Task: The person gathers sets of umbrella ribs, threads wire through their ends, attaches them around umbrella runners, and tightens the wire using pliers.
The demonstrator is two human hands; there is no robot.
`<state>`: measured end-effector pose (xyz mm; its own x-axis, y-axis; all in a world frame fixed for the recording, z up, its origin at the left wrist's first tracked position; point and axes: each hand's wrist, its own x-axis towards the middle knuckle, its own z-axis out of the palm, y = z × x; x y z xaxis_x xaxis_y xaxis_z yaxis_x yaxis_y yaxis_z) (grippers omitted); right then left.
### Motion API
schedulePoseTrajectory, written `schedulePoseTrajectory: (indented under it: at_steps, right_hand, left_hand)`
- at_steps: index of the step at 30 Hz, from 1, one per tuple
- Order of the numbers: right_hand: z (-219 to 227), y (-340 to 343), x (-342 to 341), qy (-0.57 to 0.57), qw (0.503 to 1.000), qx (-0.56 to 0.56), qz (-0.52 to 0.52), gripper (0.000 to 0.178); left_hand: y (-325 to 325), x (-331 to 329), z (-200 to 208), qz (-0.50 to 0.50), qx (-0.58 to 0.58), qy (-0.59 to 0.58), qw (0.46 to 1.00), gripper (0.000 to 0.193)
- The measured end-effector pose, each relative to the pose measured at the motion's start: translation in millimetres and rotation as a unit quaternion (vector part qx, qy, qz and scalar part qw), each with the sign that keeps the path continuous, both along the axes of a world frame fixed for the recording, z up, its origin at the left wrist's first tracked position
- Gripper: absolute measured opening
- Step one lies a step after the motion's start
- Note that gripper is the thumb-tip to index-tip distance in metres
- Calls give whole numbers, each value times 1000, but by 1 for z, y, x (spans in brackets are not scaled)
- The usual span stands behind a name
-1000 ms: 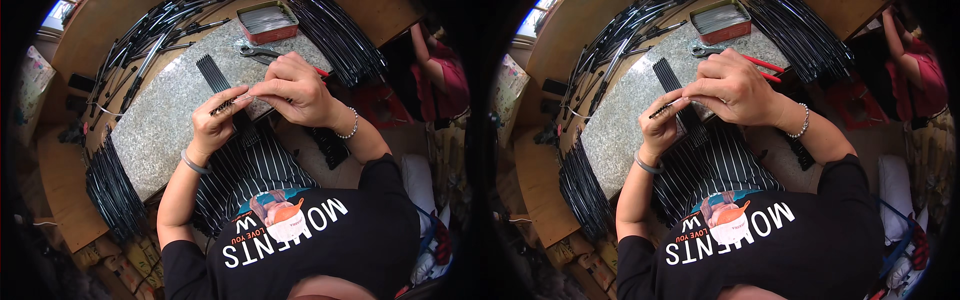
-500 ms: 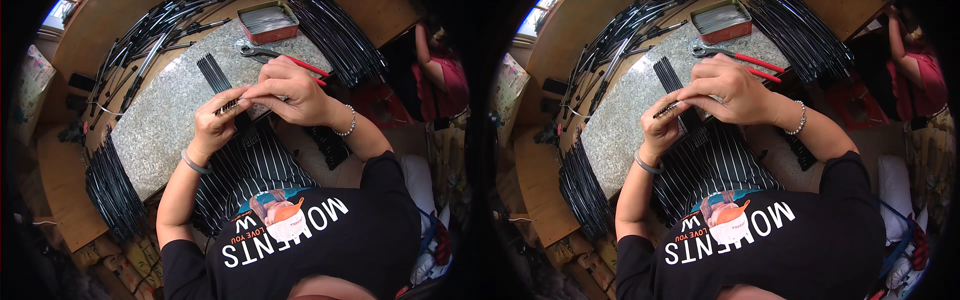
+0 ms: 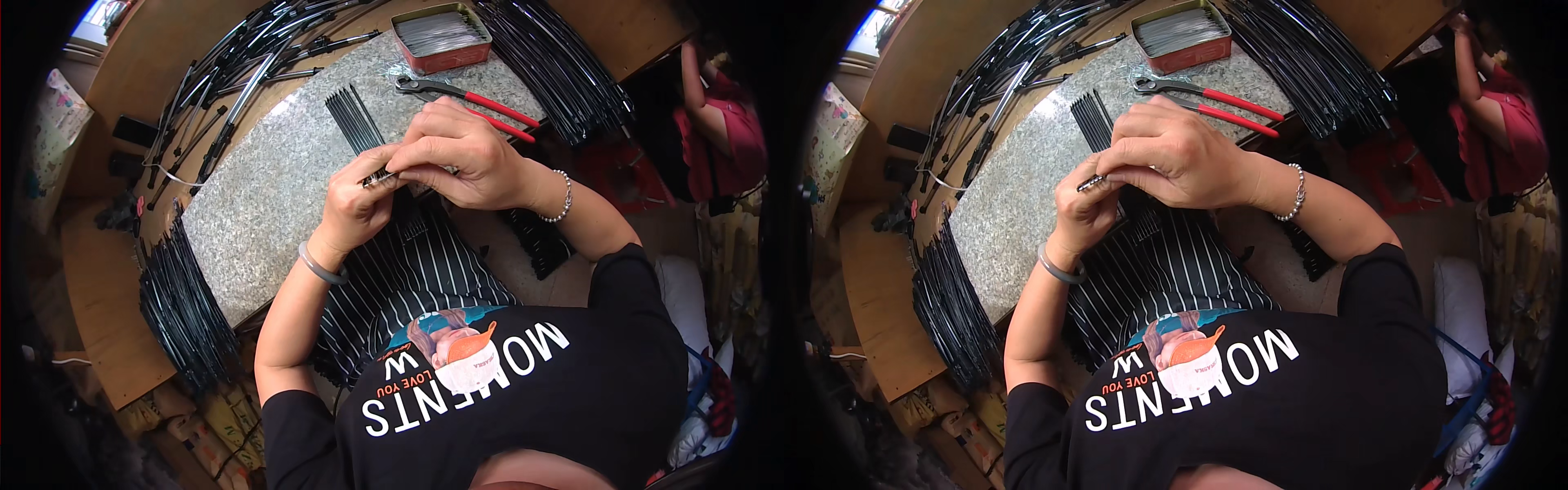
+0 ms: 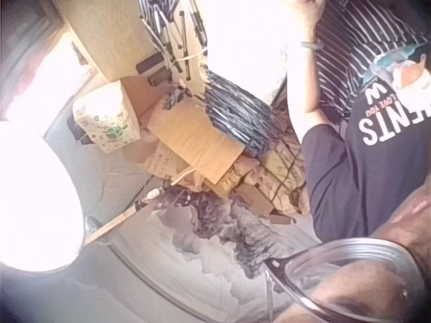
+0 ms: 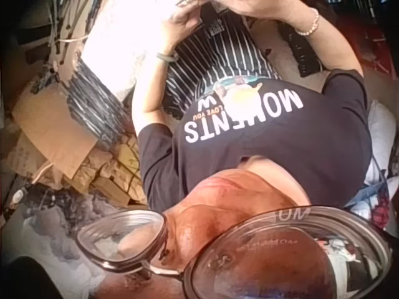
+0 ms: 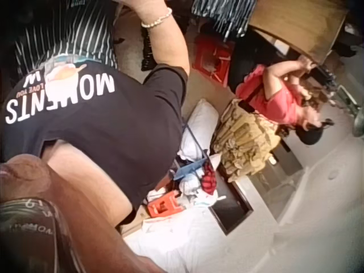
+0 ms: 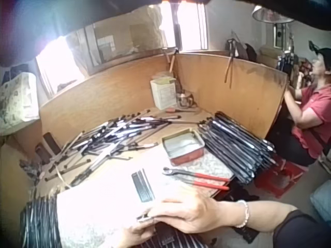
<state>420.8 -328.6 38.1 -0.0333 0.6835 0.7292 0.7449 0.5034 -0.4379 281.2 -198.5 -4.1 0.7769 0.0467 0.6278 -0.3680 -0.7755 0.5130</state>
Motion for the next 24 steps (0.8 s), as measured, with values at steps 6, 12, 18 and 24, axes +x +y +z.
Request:
schedulePoseTrajectory:
  at_steps: [6,12,18,24]
  right_hand:
    - [-6,0,-3,61,997,-35,26,18]
    - [3,1,-2,-29,999,-12,-9,18]
    - [-7,5,-14,57,998,-11,33,17]
    - [-15,-18,-17,11,998,-53,23,17]
  left_hand:
    - [0,0,2,-4,-12,7,1000,27]
    - [0,-3,4,2,-6,28,1000,23]
    - [-4,-1,14,-20,38,42,998,32]
    - [16,-16,3,-60,-115,130,983,53]
